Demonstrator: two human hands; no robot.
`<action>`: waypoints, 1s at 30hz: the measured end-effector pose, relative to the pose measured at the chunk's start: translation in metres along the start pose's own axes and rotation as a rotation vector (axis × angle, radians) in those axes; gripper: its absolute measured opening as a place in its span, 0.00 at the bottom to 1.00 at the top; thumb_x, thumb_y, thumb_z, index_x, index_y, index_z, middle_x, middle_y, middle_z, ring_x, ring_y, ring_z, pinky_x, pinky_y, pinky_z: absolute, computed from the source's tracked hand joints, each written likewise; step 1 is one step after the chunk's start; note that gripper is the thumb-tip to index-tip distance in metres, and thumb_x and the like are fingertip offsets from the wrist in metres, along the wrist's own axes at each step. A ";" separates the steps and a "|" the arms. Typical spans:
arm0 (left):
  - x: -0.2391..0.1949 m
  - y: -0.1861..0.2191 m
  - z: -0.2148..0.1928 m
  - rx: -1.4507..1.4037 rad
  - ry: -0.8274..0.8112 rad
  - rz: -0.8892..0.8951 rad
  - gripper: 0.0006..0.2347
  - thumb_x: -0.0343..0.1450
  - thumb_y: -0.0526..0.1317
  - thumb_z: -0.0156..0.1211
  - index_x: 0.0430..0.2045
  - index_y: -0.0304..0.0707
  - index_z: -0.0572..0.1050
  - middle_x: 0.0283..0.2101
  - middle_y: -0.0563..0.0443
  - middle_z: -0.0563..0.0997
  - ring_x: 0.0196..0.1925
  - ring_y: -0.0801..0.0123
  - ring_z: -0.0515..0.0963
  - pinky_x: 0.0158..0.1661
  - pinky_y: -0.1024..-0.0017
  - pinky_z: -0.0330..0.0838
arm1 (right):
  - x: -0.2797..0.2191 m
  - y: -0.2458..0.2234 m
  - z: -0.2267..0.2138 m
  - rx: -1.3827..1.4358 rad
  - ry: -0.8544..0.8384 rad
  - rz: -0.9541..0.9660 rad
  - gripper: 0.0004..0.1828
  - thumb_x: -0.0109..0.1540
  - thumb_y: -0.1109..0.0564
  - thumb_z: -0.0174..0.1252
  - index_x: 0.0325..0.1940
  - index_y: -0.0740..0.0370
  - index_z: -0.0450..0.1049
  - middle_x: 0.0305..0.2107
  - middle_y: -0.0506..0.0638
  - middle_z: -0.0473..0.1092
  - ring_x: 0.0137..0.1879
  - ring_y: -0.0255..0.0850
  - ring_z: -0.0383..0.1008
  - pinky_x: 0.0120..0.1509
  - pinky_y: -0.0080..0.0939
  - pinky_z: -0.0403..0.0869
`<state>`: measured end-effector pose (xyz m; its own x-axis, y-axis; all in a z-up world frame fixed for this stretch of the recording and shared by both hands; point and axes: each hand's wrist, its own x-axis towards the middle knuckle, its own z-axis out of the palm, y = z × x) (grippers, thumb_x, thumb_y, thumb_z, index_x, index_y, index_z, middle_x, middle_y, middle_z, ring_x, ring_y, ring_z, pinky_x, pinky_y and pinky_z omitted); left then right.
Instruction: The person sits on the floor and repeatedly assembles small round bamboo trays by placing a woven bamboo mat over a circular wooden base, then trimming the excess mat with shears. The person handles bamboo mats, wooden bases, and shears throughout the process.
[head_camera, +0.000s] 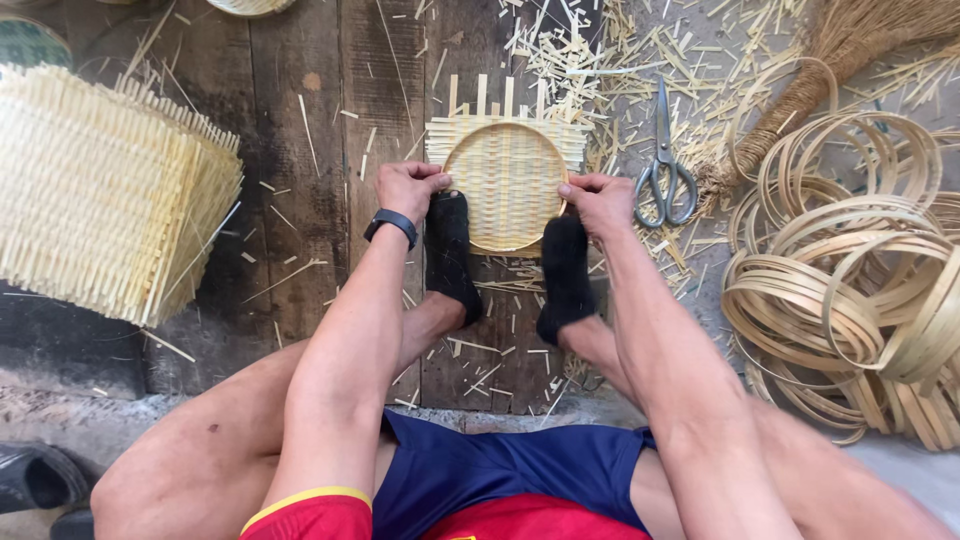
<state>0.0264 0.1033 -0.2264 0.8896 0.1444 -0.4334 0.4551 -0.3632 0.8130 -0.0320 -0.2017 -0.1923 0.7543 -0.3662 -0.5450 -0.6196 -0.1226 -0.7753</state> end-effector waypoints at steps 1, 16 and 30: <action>-0.002 0.004 0.000 0.004 0.002 -0.001 0.09 0.59 0.33 0.78 0.30 0.35 0.86 0.30 0.50 0.87 0.29 0.75 0.83 0.37 0.76 0.78 | 0.004 0.002 -0.003 0.012 -0.015 -0.030 0.12 0.53 0.64 0.73 0.40 0.65 0.84 0.29 0.50 0.80 0.32 0.34 0.76 0.38 0.33 0.76; 0.024 0.085 0.047 0.309 -0.156 0.756 0.10 0.72 0.46 0.66 0.43 0.45 0.85 0.52 0.47 0.80 0.57 0.51 0.74 0.54 0.59 0.71 | -0.094 -0.002 0.065 0.043 -0.149 0.483 0.23 0.63 0.45 0.64 0.27 0.68 0.74 0.17 0.50 0.70 0.18 0.36 0.67 0.20 0.36 0.65; 0.016 0.074 0.061 0.254 -0.123 0.481 0.08 0.73 0.46 0.65 0.40 0.47 0.85 0.45 0.54 0.83 0.49 0.58 0.79 0.50 0.64 0.75 | -0.106 0.064 0.084 0.211 -0.078 0.349 0.19 0.66 0.46 0.62 0.35 0.67 0.77 0.21 0.46 0.70 0.23 0.30 0.64 0.25 0.31 0.63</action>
<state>0.0719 0.0230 -0.1969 0.9764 -0.1957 -0.0911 -0.0388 -0.5739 0.8180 -0.1335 -0.0935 -0.2106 0.5257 -0.2802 -0.8032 -0.7894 0.1912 -0.5834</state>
